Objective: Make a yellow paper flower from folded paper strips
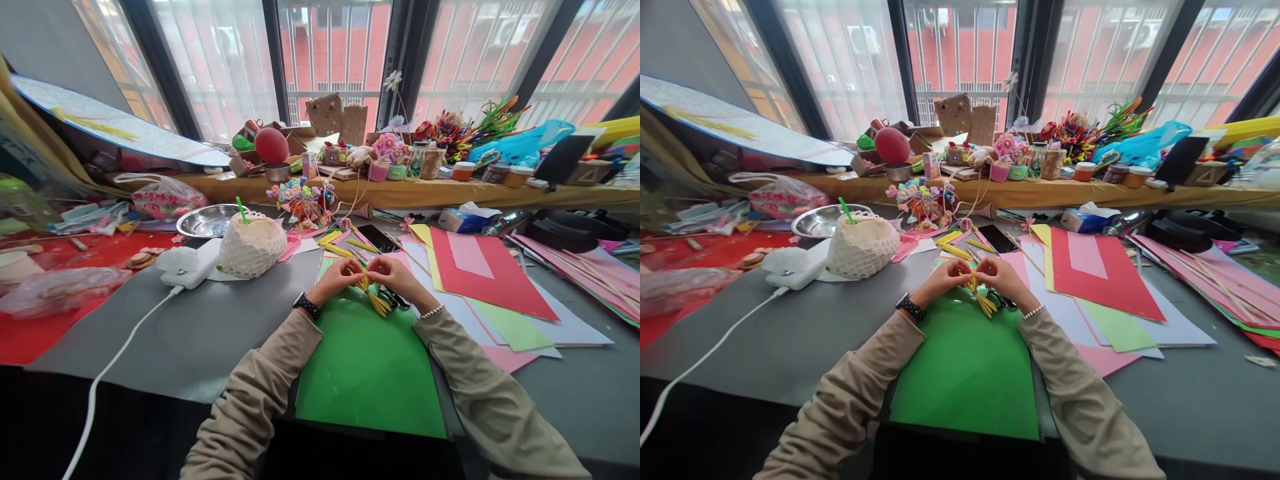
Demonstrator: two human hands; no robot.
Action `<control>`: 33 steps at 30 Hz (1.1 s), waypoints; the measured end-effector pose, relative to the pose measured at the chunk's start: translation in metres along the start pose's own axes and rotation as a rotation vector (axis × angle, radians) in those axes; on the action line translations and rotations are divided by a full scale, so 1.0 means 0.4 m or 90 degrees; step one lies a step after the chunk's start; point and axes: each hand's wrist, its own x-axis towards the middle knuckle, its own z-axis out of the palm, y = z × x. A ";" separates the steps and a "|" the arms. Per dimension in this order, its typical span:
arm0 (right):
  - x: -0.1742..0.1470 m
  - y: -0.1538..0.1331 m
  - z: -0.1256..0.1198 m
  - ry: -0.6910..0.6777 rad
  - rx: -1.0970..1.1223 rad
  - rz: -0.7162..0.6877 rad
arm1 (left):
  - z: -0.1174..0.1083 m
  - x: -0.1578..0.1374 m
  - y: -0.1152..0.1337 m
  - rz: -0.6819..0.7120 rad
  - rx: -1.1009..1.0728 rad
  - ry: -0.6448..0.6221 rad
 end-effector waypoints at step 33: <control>-0.006 0.005 0.003 0.001 0.075 0.061 | -0.003 -0.004 0.005 -0.039 0.036 -0.006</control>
